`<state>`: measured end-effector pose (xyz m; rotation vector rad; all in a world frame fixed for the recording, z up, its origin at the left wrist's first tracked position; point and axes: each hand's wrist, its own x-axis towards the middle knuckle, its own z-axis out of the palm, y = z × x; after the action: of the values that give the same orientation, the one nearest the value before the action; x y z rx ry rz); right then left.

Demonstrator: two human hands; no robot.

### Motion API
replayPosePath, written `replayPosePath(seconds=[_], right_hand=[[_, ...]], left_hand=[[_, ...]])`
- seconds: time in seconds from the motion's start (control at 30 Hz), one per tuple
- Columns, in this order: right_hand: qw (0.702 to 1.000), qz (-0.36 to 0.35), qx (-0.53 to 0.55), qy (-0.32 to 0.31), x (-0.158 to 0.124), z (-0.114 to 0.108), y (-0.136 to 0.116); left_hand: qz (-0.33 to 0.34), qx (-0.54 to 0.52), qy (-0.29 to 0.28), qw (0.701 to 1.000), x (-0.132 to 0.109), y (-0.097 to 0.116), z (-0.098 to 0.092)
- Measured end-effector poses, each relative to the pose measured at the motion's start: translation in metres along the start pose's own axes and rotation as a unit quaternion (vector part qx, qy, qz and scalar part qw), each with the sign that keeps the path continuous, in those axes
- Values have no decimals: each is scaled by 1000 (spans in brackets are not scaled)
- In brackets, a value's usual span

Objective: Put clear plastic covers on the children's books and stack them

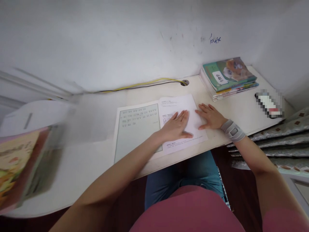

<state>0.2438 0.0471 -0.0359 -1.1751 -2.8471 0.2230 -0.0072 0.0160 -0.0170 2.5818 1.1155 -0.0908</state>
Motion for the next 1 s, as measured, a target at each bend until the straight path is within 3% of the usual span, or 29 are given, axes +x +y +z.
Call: replayPosePath(seconds=[0.27, 0.47, 0.57, 0.77, 1.0], right_hand=[[1000, -4, 5, 11, -1, 7, 6], [997, 13, 45, 61, -1, 9, 10], [997, 25, 36, 69, -1, 10, 9], [999, 19, -1, 43, -1, 10, 3], [999, 28, 3, 46, 0, 10, 4]], left_hand=[[-18, 12, -5, 1000, 12, 8, -5], [-98, 61, 13, 993, -15, 13, -11], [-128, 63, -5, 990, -23, 11, -8], [-109, 46, -32, 992, -17, 8, -4], [-84, 13, -20, 996, -8, 5, -5]])
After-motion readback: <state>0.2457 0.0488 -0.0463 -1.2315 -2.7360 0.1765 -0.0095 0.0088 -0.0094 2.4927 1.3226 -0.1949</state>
